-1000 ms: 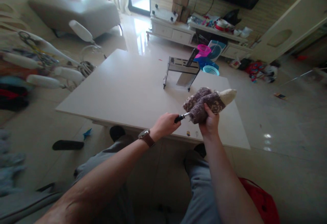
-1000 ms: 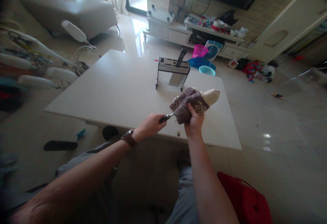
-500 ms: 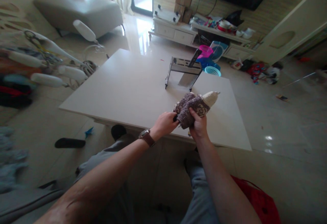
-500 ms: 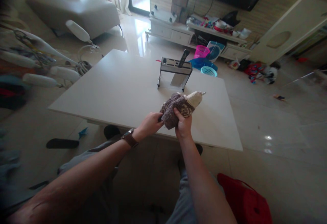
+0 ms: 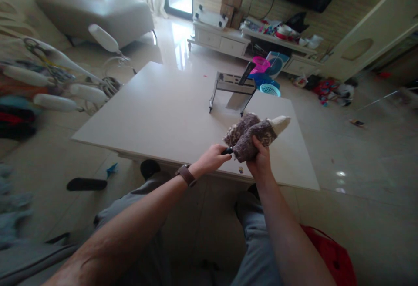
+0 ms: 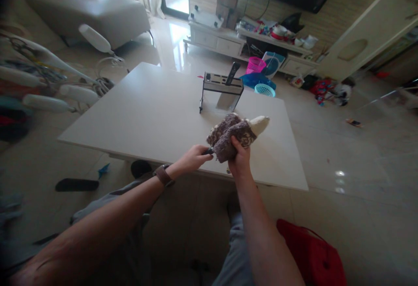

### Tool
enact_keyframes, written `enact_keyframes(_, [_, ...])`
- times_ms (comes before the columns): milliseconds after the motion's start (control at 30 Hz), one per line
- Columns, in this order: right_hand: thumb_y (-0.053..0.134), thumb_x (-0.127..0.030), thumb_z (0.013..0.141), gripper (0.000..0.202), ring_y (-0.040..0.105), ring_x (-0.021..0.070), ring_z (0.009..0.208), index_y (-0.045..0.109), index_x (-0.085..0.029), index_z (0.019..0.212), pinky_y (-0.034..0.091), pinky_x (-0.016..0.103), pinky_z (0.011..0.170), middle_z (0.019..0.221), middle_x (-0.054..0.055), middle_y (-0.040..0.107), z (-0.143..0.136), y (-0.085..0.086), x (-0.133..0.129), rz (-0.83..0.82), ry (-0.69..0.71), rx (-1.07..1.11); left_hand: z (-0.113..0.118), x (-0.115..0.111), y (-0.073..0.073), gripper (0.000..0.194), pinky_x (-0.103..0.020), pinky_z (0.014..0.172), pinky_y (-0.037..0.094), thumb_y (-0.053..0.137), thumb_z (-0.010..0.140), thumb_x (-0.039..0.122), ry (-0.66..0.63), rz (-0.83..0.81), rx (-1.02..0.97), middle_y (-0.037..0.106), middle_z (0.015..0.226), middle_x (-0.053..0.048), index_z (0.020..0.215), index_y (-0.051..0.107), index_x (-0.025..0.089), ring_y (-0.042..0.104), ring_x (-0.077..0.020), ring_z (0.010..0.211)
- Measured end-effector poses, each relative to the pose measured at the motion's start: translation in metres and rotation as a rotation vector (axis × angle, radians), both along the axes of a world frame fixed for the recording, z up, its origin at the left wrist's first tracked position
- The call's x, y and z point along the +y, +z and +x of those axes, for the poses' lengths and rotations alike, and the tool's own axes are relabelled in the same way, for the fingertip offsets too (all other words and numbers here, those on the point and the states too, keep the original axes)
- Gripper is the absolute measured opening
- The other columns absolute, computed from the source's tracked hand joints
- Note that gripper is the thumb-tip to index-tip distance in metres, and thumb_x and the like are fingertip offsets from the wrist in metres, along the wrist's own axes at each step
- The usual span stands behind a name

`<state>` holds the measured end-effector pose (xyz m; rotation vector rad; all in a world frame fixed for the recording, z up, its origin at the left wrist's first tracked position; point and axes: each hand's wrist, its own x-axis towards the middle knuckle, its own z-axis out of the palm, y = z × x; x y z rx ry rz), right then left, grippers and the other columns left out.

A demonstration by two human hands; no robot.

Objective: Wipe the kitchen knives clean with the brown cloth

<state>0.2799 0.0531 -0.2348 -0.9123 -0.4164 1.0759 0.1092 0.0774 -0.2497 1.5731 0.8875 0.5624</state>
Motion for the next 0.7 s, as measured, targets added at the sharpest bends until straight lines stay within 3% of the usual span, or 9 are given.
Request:
enact_keyframes(133, [0.088, -0.024, 0.064, 0.04, 0.075, 0.0214, 0.087, 0.074, -0.023, 0.101, 0.063, 0.045, 0.094, 0.096, 0.0, 0.08, -0.01, 0.001, -0.007, -0.035, 0.123, 0.016, 0.001, -0.002, 0.003, 0.025, -0.025, 0.043, 0.022, 0.054, 0.079, 0.032, -0.162, -0.407, -0.195, 0.034, 0.045, 0.006, 0.059, 0.043, 0.022, 0.03, -0.0095, 0.041])
enact_keyframes(300, [0.077, -0.04, 0.079, 0.036, 0.071, 0.0279, 0.117, 0.073, -0.027, 0.112, 0.054, 0.057, 0.109, 0.111, 0.003, 0.079, 0.02, 0.019, -0.006, 0.036, 0.088, 0.07, -0.007, -0.008, 0.015, 0.037, -0.02, 0.035, 0.017, 0.059, 0.082, 0.037, -0.413, -0.803, -0.344, 0.029, 0.041, 0.007, 0.058, 0.034, 0.023, 0.022, -0.0069, 0.034])
enact_keyframes(400, [0.069, -0.048, 0.084, 0.039, 0.067, 0.0288, 0.125, 0.072, -0.028, 0.118, 0.051, 0.062, 0.109, 0.118, 0.005, 0.077, 0.034, 0.032, -0.006, 0.084, 0.045, 0.128, -0.01, -0.01, 0.017, 0.036, -0.018, 0.034, 0.017, 0.06, 0.083, 0.033, -0.434, -0.873, -0.344, 0.03, 0.042, 0.007, 0.06, 0.035, 0.023, 0.022, -0.0066, 0.034])
enact_keyframes(500, [0.069, -0.048, 0.084, 0.038, 0.068, 0.0291, 0.125, 0.073, -0.027, 0.115, 0.052, 0.061, 0.108, 0.118, 0.005, 0.077, 0.034, 0.034, -0.008, 0.055, 0.015, 0.123, -0.009, -0.01, 0.015, 0.035, -0.018, 0.034, 0.017, 0.058, 0.085, 0.03, -0.413, -0.894, -0.373, 0.031, 0.042, 0.006, 0.061, 0.035, 0.022, 0.022, -0.0068, 0.034])
enact_keyframes(700, [0.078, -0.04, 0.078, 0.031, 0.072, 0.0294, 0.113, 0.074, -0.023, 0.103, 0.056, 0.055, 0.107, 0.099, 0.004, 0.079, 0.001, 0.002, -0.01, -0.066, 0.129, 0.033, -0.005, -0.009, 0.008, 0.024, -0.018, 0.033, 0.017, 0.052, 0.083, 0.027, -0.285, -0.937, -0.424, 0.029, 0.042, 0.007, 0.064, 0.039, 0.022, 0.019, -0.0079, 0.034])
